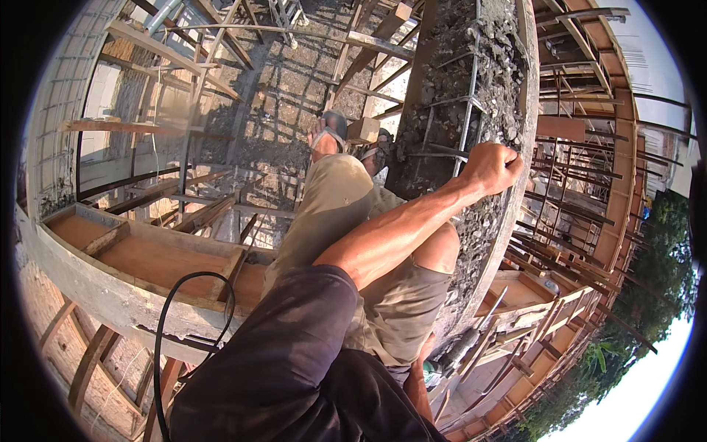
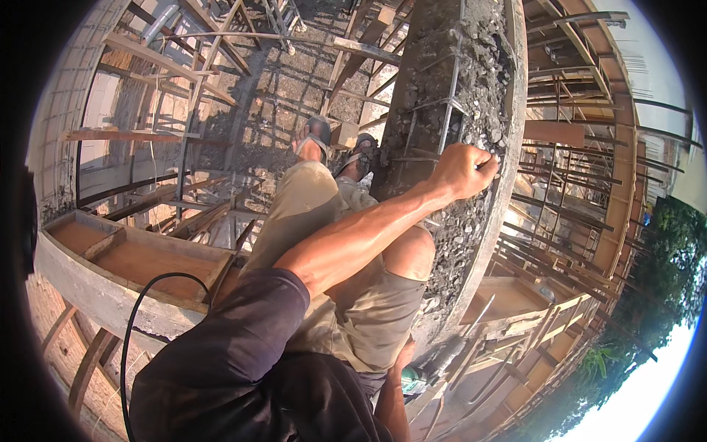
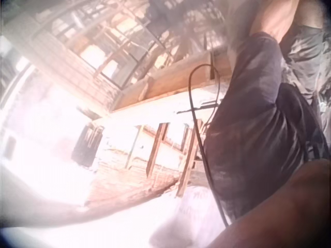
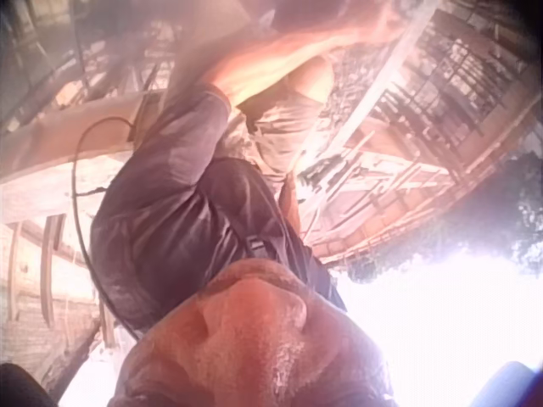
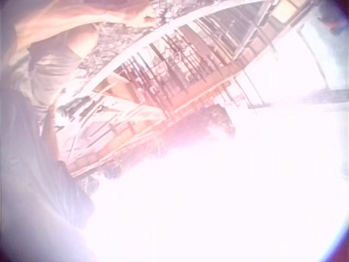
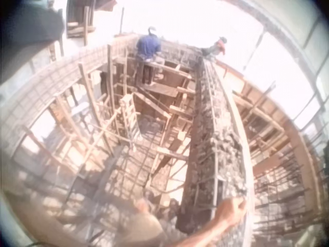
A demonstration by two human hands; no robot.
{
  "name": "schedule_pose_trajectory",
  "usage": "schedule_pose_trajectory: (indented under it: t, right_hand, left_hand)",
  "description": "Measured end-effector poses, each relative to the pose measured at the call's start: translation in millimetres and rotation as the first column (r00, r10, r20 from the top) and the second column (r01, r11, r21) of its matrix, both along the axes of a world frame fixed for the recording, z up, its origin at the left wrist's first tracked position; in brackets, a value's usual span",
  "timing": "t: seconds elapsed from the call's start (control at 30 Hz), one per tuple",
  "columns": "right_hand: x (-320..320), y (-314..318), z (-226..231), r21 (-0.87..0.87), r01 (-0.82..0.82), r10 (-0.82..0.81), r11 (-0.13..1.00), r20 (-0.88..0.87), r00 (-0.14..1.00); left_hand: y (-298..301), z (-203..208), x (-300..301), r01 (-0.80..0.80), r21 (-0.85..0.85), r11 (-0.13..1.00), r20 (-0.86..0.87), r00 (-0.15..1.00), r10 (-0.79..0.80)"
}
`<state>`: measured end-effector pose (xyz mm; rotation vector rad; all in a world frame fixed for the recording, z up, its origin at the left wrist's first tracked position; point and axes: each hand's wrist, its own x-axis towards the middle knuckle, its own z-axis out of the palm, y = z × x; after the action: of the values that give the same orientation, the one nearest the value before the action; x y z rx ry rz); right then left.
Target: The person uses a hammer and a metal chisel to chip away at a concrete and rebar structure while perched on the framing.
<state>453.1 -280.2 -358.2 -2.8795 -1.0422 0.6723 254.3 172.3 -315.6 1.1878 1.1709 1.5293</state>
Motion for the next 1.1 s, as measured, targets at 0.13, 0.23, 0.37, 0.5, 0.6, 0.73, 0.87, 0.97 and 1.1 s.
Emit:
schedule_pose_trajectory:
  t: [0.13, 0.23, 0.37, 0.5, 0.6, 0.73, 0.87, 0.97, 1.1]
  right_hand:
    - [6.0, 3.7, 0.6, 0.074, -0.050, 0.049, 0.996, 0.018, 0.999]
    - [-33.3, 49.4, 45.2, 0.049, -0.041, 0.042, 0.998, -0.007, 0.999]
    - [-31.2, 78.8, 86.0, 0.109, -0.139, 0.133, 0.984, 0.064, 0.989]
    - [-47.9, 131.7, 131.9, 0.216, -0.251, 0.256, 0.944, 0.006, 0.967]
    - [-68.7, 191.1, 170.3, 0.222, -0.563, 0.561, 0.796, 0.082, 0.824]
    - [-65.9, 277.2, 184.7, 0.195, -0.947, 0.941, 0.255, 0.177, 0.290]
    - [-47.1, 397.1, 172.5, -0.172, -0.932, 0.883, 0.318, 0.412, 0.225]
    - [-86.5, 425.1, 183.8, 0.109, -0.892, 0.785, 0.439, 0.437, 0.440]
    - [-117.0, 382.8, 209.4, 0.208, -0.887, 0.839, 0.413, 0.292, 0.459]
  left_hand:
    - [-4.1, -5.9, -1.8, 0.116, 0.001, 0.993, -0.061, 0.991, -0.116]
    - [-30.3, -3.4, -35.3, 0.225, -0.030, 0.974, -0.177, 0.958, -0.227]
    - [-51.1, -12.2, -94.1, 0.034, -0.119, 0.992, -0.311, 0.948, -0.069]
    - [-29.0, -24.2, -137.2, -0.315, -0.112, 0.942, -0.316, 0.911, 0.266]
    - [-22.0, -37.0, -161.6, -0.437, -0.186, 0.880, -0.344, 0.868, 0.358]
    - [-19.9, -49.2, -176.5, -0.430, -0.286, 0.856, -0.244, 0.897, 0.368]
    - [-25.0, -45.0, -179.6, -0.398, -0.369, 0.840, -0.251, 0.913, 0.322]
    - [-28.3, -49.7, -186.0, -0.395, -0.395, 0.829, -0.251, 0.915, 0.316]
    - [-24.1, -61.2, -197.4, -0.417, -0.345, 0.841, -0.237, 0.905, 0.352]
